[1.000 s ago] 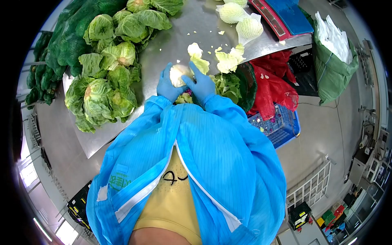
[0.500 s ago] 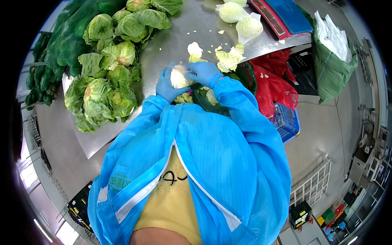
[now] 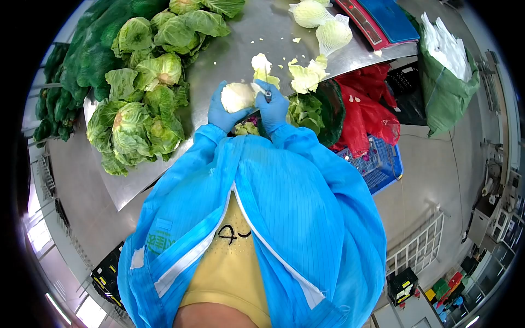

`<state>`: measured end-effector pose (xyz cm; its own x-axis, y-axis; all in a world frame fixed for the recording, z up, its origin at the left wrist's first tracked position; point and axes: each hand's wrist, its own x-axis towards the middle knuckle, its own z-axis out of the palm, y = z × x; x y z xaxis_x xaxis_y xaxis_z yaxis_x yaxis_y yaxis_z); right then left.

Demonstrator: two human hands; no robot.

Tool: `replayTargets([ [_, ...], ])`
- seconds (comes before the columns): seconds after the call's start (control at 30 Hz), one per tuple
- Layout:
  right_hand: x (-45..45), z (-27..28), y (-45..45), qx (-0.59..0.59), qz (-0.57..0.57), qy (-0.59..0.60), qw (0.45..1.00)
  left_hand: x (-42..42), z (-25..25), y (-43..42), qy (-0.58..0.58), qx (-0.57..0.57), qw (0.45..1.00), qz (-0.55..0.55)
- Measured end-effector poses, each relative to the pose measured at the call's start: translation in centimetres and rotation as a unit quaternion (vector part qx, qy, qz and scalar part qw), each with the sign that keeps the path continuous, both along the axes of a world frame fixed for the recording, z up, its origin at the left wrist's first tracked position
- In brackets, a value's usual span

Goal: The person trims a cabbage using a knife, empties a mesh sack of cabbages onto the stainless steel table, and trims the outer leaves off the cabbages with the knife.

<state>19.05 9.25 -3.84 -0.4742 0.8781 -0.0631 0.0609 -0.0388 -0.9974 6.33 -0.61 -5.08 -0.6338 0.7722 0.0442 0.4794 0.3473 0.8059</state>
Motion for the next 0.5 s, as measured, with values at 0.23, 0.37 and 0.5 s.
replayTargets([
  [0.23, 1.8, -2.9, 2.4, -0.195, -0.154, 0.063, 0.967, -0.7, -0.9, -0.8, -0.105, 0.09, 0.99, -0.031],
  [0.37, 2.0, -3.2, 3.5, 0.094, -0.052, -0.135, 0.985, -0.8, -1.1, -1.5, -0.124, 0.134, 0.981, -0.062],
  [0.5, 0.7, 1.0, 3.1, 0.26, -0.016, -0.219, 0.94, -1.1, -1.3, -1.9, -0.115, 0.139, 0.979, -0.091],
])
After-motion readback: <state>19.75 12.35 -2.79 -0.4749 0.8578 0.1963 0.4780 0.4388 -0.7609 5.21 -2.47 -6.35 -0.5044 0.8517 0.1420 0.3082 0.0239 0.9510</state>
